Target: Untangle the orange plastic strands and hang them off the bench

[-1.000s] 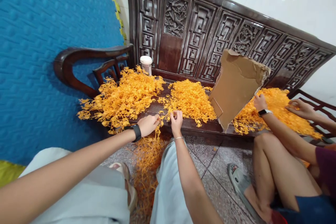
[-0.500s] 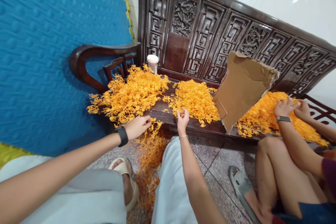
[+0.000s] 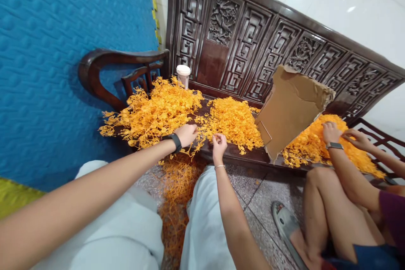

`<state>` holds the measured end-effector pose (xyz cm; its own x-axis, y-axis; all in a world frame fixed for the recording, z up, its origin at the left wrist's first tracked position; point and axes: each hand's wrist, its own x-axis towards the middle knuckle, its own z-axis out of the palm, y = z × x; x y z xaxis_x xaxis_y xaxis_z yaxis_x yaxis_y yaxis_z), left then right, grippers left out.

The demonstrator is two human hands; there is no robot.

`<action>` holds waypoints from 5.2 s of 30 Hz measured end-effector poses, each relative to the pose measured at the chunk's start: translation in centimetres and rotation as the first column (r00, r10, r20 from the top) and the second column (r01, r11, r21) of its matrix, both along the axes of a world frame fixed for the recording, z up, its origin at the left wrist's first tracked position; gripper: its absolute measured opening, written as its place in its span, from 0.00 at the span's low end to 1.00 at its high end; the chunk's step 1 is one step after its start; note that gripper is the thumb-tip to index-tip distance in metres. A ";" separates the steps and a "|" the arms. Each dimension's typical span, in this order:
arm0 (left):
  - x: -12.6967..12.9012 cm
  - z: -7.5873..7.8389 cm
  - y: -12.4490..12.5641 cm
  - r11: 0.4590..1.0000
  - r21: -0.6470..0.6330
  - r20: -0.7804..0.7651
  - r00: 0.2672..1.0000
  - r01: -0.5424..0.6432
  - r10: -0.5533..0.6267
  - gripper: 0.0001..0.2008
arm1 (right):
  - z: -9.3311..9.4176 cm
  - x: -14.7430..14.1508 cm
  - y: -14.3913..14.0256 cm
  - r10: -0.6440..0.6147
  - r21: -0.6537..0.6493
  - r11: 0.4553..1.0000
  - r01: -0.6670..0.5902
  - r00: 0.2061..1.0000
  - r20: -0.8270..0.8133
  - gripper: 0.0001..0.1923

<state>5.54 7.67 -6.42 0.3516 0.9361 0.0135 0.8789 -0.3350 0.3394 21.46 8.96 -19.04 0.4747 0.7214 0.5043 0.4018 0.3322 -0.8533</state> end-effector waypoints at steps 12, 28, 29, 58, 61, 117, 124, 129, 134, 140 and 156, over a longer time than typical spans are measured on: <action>3.7 -0.2 0.8 1.000 0.019 -0.208 0.978 0.017 -0.012 0.15 | 0.4 0.2 -0.3 0.226 -0.024 0.974 -0.226 0.974 -0.023 0.22; 5.3 -0.3 1.0 0.999 0.000 -0.242 0.969 0.040 -0.039 0.15 | 0.3 0.2 -0.5 0.144 0.008 0.989 -0.146 0.984 0.103 0.14; 5.3 -0.3 1.0 0.999 0.001 -0.243 0.969 0.041 -0.040 0.15 | 0.2 0.2 -0.4 0.132 0.004 0.991 -0.133 0.986 0.104 0.14; -5.2 1.9 -2.8 0.972 -0.231 0.154 0.985 -0.045 0.082 0.10 | -0.2 -0.1 0.1 -0.058 -0.060 0.996 0.061 0.998 0.038 0.21; -5.9 1.9 -2.6 0.970 -0.239 0.195 0.976 -0.044 0.093 0.09 | -0.1 -0.1 -0.1 -0.058 -0.044 0.997 0.060 0.997 0.040 0.18; 1.6 -1.9 2.3 0.946 -0.272 -0.023 0.982 0.177 -0.190 0.11 | 1.5 0.4 -1.8 0.418 -0.090 0.905 -0.416 0.909 -0.004 0.15; 2.8 -2.1 2.7 0.950 -0.244 -0.032 0.977 0.195 -0.209 0.13 | 1.7 0.7 -1.7 0.477 -0.095 0.872 -0.480 0.877 -0.054 0.14; 3.5 -2.4 3.0 0.950 -0.258 -0.049 0.980 0.175 -0.193 0.13 | 1.9 0.8 -1.6 0.468 -0.069 0.876 -0.477 0.876 -0.113 0.12; 4.1 -2.5 2.9 0.953 -0.268 -0.073 0.983 0.144 -0.169 0.13 | 1.7 1.0 -1.3 0.484 -0.066 0.863 -0.501 0.858 -0.172 0.11; 4.1 -2.1 2.8 0.958 -0.248 -0.070 0.984 0.142 -0.164 0.10 | 1.0 0.9 -0.7 0.391 -0.079 0.904 -0.420 0.887 -0.245 0.13; 4.6 -2.4 -0.8 0.960 -0.273 0.061 0.997 0.068 -0.053 0.12 | 0.0 0.1 -0.2 0.005 -0.053 0.998 -0.014 0.986 -0.168 0.15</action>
<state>10.10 6.89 -8.81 0.4136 0.8831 -0.2215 0.8385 -0.2746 0.4706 21.57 8.72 -19.04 0.5422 0.7503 0.3783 0.2487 0.2868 -0.9252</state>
